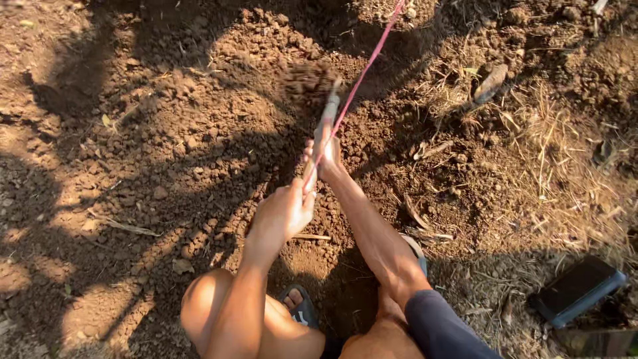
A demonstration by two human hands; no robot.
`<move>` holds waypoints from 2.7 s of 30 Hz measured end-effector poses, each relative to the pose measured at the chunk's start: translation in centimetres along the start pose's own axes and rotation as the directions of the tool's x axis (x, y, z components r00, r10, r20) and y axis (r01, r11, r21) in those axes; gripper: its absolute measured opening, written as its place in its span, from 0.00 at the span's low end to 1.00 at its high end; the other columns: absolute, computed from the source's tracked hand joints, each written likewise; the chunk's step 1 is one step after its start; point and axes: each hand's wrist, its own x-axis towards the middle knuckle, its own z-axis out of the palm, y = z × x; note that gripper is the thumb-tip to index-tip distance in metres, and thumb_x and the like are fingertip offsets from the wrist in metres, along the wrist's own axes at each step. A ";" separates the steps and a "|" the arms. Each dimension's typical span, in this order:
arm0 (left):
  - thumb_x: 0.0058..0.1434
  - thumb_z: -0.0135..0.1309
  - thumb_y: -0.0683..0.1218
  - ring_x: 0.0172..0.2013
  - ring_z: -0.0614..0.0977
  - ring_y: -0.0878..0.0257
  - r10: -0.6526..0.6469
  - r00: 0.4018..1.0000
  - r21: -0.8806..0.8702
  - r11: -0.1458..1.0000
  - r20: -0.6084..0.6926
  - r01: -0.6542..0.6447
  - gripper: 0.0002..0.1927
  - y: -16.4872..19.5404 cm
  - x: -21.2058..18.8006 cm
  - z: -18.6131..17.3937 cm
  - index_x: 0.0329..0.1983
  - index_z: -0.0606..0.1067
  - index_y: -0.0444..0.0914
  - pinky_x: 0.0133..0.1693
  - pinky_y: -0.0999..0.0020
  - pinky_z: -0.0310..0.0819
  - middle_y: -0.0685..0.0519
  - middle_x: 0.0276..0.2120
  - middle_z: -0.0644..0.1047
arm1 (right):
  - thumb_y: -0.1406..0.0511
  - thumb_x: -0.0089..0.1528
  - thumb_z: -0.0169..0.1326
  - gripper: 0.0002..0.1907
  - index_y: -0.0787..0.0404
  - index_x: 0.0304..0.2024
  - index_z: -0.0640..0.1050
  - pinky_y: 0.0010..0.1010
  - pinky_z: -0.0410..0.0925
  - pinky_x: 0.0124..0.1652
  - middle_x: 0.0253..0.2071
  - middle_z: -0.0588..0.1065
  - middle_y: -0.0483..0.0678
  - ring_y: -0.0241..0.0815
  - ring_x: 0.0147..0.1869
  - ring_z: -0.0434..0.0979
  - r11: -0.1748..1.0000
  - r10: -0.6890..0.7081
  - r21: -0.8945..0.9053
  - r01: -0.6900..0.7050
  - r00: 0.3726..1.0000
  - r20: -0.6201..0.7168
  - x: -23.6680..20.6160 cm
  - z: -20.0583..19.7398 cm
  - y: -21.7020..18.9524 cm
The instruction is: The person uses a hoe to dig a narrow trench along a red guide string laid on the ground. They repeatedly strike and scrape the soil, gradually deepening the trench while keeping the string in place.
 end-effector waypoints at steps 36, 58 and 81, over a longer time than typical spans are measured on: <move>0.68 0.45 0.46 0.21 0.83 0.53 0.231 0.954 -0.017 0.971 -0.193 -0.239 0.19 -0.2 -0.1 2.6 0.54 0.70 0.27 0.20 0.63 0.76 0.43 0.25 0.80 | 0.53 0.73 0.39 0.18 0.58 0.36 0.68 0.33 0.73 0.27 0.27 0.68 0.46 0.40 0.25 0.70 0.803 0.120 0.596 0.011 0.976 -0.181 -5.6 -5.1 7.3; 0.68 0.41 0.49 0.28 0.85 0.49 0.043 0.999 0.063 0.997 0.018 -0.044 0.24 -0.1 0.8 4.4 0.62 0.63 0.30 0.27 0.57 0.85 0.39 0.34 0.79 | 0.35 0.68 0.40 0.32 0.54 0.33 0.67 0.28 0.70 0.20 0.24 0.66 0.41 0.34 0.20 0.68 0.919 0.246 0.391 -0.049 0.846 -0.473 -7.7 -5.4 9.2; 0.66 0.51 0.52 0.27 0.78 0.59 0.238 0.875 0.323 0.862 0.422 -0.390 0.45 6.2 9.1 21.1 0.74 0.43 0.25 0.29 0.63 0.77 0.43 0.36 0.77 | 0.70 0.66 0.45 0.15 0.64 0.55 0.65 0.31 0.76 0.29 0.35 0.71 0.52 0.40 0.31 0.76 0.157 -0.774 -0.719 0.677 0.536 0.336 -22.2 -15.2 -31.8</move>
